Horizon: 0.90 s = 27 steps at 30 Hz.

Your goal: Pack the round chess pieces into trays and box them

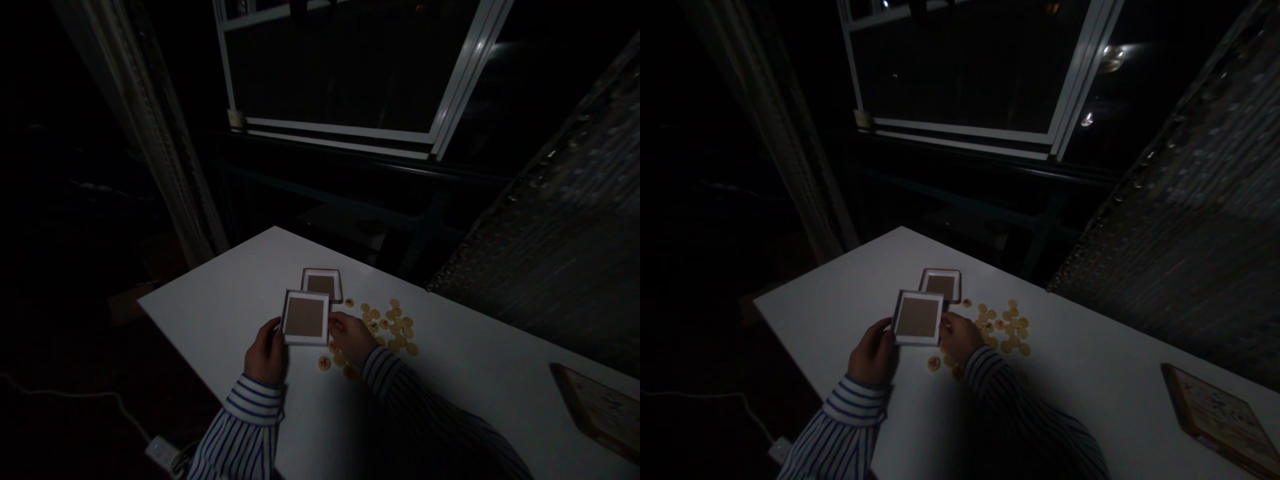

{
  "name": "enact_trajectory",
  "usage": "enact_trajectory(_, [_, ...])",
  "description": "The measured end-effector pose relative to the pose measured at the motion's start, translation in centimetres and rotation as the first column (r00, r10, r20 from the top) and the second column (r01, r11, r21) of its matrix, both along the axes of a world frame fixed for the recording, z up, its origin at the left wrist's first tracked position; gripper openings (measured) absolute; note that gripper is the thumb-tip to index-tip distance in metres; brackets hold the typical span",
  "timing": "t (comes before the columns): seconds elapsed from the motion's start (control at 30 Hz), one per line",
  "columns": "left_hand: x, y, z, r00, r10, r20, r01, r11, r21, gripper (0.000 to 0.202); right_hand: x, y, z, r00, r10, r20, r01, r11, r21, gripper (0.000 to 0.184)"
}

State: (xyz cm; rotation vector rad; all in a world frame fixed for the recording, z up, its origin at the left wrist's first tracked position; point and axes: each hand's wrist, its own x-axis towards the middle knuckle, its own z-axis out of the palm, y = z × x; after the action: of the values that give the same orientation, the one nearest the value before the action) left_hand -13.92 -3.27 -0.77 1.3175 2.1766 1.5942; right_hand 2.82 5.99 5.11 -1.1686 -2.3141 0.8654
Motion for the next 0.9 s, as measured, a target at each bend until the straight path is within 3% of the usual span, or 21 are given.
enact_trajectory(0.23, [0.0, 0.3, -0.5, 0.993, -0.001, 0.119, -0.009, 0.996, 0.088, 0.043, 0.4, 0.4, -0.6, 0.968, 0.044, -0.246, -0.073, 0.992, -0.108, 0.032])
enact_trajectory(0.4, [-0.2, 0.5, -0.8, 0.975, -0.076, 0.210, 0.046, 0.989, 0.142, 0.045, 0.7, 0.1, -0.1, 0.927, 0.034, -0.373, -0.099, 0.983, -0.155, 0.029])
enact_trajectory(0.63, [0.2, 0.4, -0.1, 0.949, -0.149, 0.279, 0.102, 0.979, 0.177, 0.046, 1.8, -0.2, 0.9, 0.921, -0.004, -0.389, -0.051, 0.990, -0.129, 0.024])
enact_trajectory(0.9, [1.2, 0.2, 1.7, 0.920, -0.193, 0.342, 0.131, 0.972, 0.195, 0.047, 3.1, -0.3, 1.5, 0.923, -0.071, -0.378, 0.032, 0.994, -0.108, 0.027])
